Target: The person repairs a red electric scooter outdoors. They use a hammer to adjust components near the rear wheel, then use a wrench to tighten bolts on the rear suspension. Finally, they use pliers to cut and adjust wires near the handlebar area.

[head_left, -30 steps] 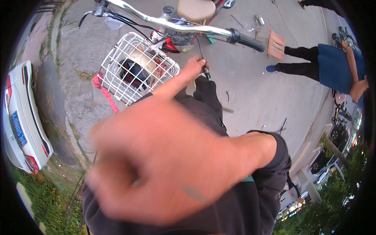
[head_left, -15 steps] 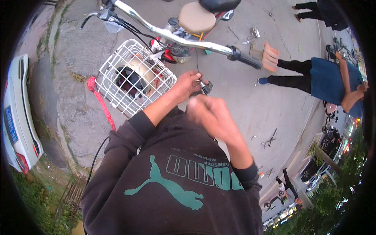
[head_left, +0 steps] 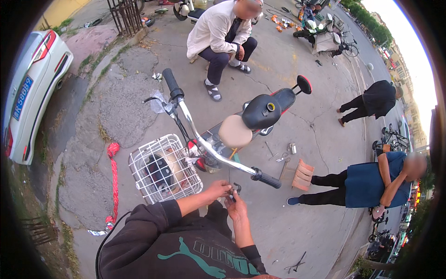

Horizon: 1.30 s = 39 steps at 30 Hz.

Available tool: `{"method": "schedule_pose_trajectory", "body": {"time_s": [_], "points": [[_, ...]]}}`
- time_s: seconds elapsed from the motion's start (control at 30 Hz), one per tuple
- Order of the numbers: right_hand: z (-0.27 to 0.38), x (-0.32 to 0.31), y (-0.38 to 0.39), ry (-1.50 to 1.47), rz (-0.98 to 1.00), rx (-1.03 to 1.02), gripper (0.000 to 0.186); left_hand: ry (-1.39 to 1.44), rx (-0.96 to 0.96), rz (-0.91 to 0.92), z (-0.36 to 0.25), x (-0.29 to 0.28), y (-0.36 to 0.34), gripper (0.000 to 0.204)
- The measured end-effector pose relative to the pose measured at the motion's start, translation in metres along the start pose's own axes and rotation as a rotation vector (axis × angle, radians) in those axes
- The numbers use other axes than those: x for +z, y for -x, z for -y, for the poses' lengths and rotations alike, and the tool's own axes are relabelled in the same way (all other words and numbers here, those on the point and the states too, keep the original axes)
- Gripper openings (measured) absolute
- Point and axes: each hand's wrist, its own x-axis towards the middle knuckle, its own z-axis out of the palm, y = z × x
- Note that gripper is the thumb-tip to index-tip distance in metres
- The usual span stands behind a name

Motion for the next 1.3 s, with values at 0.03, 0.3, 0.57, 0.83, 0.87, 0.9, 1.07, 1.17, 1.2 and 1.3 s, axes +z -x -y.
{"method": "schedule_pose_trajectory", "body": {"time_s": [0.03,0.3,0.57,0.83,0.87,0.9,1.07,1.17,1.2,1.3], "points": [[0.003,0.0,0.002,0.031,-0.014,-0.014,0.023,-0.302,0.103,-0.044,-0.005,-0.005,0.001,0.017],[0.024,-0.008,0.005,0.093,-0.184,-0.183,0.021,-1.051,0.968,-0.512,-0.066,-0.013,0.019,0.024],[0.035,-0.026,-0.011,0.063,-0.172,-0.177,0.018,-1.06,0.796,-0.381,-0.071,-0.031,-0.067,0.021],[0.076,-0.038,-0.07,-0.186,-0.125,-0.137,0.016,-1.263,0.719,-0.038,-0.066,-0.029,-0.068,0.065],[0.085,-0.025,-0.077,-0.181,-0.122,-0.122,0.016,-1.286,0.787,-0.074,-0.061,-0.028,-0.069,0.073],[0.092,-0.013,-0.083,-0.167,0.014,-0.12,0.016,-1.309,0.853,-0.112,-0.059,-0.03,-0.073,0.082],[0.101,0.028,-0.084,-0.015,0.074,-0.154,0.02,-0.839,0.716,-0.19,-0.098,-0.017,-0.051,0.077],[0.096,0.031,-0.097,0.141,0.275,-0.113,0.027,-0.835,0.658,-0.347,-0.09,-0.033,-0.059,0.035],[0.094,0.032,-0.099,0.074,0.3,-0.048,0.023,-0.771,0.707,-0.408,-0.086,-0.029,-0.058,0.036],[0.085,0.048,-0.103,0.031,0.317,0.05,0.017,-0.871,0.741,-0.358,-0.086,-0.033,-0.046,0.036]]}}
